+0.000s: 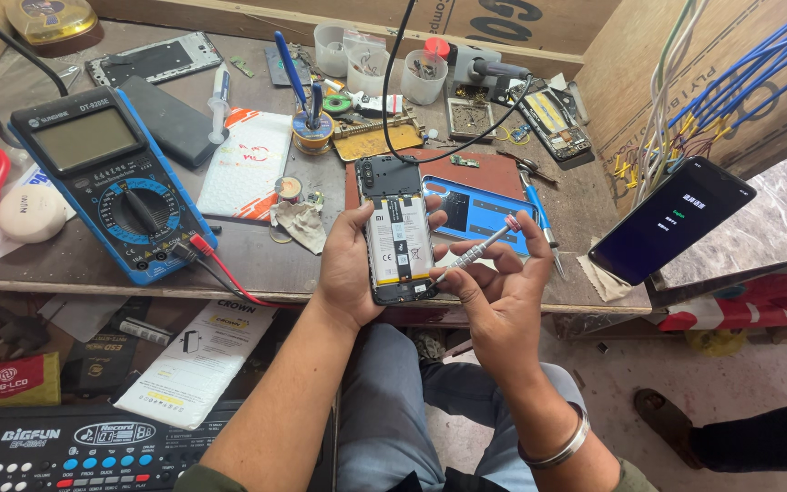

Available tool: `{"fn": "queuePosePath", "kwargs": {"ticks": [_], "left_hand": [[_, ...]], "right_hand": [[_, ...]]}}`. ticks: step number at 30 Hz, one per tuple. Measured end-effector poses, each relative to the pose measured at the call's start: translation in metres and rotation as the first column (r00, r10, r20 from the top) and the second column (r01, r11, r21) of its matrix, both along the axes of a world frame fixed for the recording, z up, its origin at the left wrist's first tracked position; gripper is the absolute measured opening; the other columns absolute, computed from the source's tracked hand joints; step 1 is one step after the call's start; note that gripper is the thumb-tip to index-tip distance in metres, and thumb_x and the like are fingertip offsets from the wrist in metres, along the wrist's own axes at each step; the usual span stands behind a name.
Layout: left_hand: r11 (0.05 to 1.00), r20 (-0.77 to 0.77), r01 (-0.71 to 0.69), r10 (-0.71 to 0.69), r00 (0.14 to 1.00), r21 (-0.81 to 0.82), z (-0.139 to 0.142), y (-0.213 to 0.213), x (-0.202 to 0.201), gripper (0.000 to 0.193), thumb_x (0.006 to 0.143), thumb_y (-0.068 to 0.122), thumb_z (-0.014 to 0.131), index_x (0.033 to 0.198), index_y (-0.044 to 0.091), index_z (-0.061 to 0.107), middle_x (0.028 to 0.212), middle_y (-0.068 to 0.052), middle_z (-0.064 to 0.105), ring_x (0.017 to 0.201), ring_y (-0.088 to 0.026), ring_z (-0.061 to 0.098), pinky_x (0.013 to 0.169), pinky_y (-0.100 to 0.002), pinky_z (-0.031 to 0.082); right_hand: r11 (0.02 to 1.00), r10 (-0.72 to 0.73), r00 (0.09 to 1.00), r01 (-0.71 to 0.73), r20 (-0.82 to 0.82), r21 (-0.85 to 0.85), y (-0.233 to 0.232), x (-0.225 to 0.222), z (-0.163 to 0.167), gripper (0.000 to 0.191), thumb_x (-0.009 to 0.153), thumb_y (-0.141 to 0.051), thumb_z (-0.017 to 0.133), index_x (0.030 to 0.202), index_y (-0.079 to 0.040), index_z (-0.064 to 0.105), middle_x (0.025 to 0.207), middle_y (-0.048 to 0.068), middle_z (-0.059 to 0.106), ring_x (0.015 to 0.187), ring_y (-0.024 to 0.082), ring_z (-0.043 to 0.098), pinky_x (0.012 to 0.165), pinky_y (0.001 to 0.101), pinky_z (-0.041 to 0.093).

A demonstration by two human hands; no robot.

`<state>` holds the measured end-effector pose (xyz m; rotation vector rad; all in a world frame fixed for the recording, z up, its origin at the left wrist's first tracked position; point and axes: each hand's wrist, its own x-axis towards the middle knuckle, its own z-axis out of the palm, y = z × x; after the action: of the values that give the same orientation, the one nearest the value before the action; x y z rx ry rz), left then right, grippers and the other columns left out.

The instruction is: The person holds a disassembled smartphone in one hand and uses a screwdriver to work on its internal components, occasionally referencing a second phone propped on the bench. They then fit the back cover onto the phone, press it closed, and carry it to a glass display counter where they handle the phone and a small tool.

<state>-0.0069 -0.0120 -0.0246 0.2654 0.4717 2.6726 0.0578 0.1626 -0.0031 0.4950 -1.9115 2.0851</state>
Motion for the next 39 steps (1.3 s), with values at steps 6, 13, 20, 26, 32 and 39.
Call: {"fn": "queuePosePath", "kwargs": {"ticks": [6, 13, 20, 26, 32, 39], "left_hand": [[1.000, -0.046, 0.025, -0.026, 0.999, -0.006, 0.000, -0.001, 0.000, 0.069, 0.104, 0.043, 0.032, 0.147, -0.007, 0.049, 0.129, -0.023, 0.065, 0.107, -0.036, 0.071, 0.091, -0.052, 0.062], [1.000, -0.020, -0.011, 0.011, 1.000, 0.000, 0.002, 0.001, 0.000, 0.068, 0.104, 0.041, 0.032, 0.147, -0.009, 0.048, 0.134, -0.022, 0.063, 0.119, -0.032, 0.066, 0.096, -0.052, 0.060], [0.998, -0.005, -0.053, 0.053, 0.999, -0.015, 0.005, 0.003, 0.001, 0.066, 0.103, 0.039, 0.032, 0.146, -0.008, 0.046, 0.141, -0.021, 0.060, 0.127, -0.030, 0.061, 0.100, -0.051, 0.059], [0.998, -0.009, -0.060, 0.060, 0.998, -0.024, 0.007, 0.003, 0.002, 0.066, 0.103, 0.039, 0.031, 0.145, -0.009, 0.046, 0.140, -0.021, 0.060, 0.127, -0.031, 0.061, 0.098, -0.052, 0.058], [0.998, 0.007, -0.062, 0.062, 0.998, -0.025, 0.005, 0.004, 0.001, 0.066, 0.103, 0.039, 0.031, 0.145, -0.009, 0.047, 0.139, -0.021, 0.060, 0.126, -0.030, 0.062, 0.098, -0.051, 0.059], [0.998, -0.071, 0.016, -0.011, 0.997, 0.068, -0.003, 0.002, -0.002, 0.069, 0.106, 0.041, 0.031, 0.148, -0.010, 0.048, 0.129, -0.024, 0.065, 0.108, -0.034, 0.070, 0.093, -0.048, 0.061]], "right_hand": [[1.000, -0.015, 1.000, 0.015, 0.007, 0.002, 0.000, 0.000, -0.001, 0.086, 0.098, 0.004, 0.068, 0.160, -0.015, 0.011, 0.125, 0.020, 0.060, 0.105, 0.025, 0.074, 0.089, 0.0326, 0.063], [1.000, -0.004, 1.000, 0.004, -0.003, -0.001, 0.000, -0.001, -0.002, 0.086, 0.098, 0.005, 0.068, 0.160, -0.015, 0.012, 0.125, 0.019, 0.060, 0.106, 0.025, 0.074, 0.091, 0.0327, 0.063], [1.000, -0.013, 1.000, 0.013, -0.013, 0.013, -0.001, -0.002, -0.002, 0.086, 0.097, 0.005, 0.068, 0.160, -0.015, 0.012, 0.125, 0.019, 0.060, 0.105, 0.024, 0.073, 0.090, 0.0327, 0.063], [0.997, -0.023, 0.998, 0.027, -0.060, 0.073, -0.001, 0.000, -0.002, 0.086, 0.098, 0.005, 0.067, 0.160, -0.014, 0.011, 0.126, 0.020, 0.061, 0.105, 0.023, 0.074, 0.091, 0.0324, 0.063], [0.997, -0.028, 0.997, 0.033, -0.074, 0.066, -0.001, 0.000, -0.003, 0.086, 0.098, 0.007, 0.068, 0.160, -0.014, 0.011, 0.126, 0.021, 0.061, 0.104, 0.024, 0.073, 0.092, 0.0322, 0.062], [0.982, 0.035, 0.972, 0.010, -0.234, 0.190, -0.004, 0.006, -0.004, 0.080, 0.104, 0.009, 0.060, 0.159, -0.022, 0.011, 0.139, 0.024, 0.057, 0.120, 0.030, 0.071, 0.100, 0.0371, 0.063]]}}
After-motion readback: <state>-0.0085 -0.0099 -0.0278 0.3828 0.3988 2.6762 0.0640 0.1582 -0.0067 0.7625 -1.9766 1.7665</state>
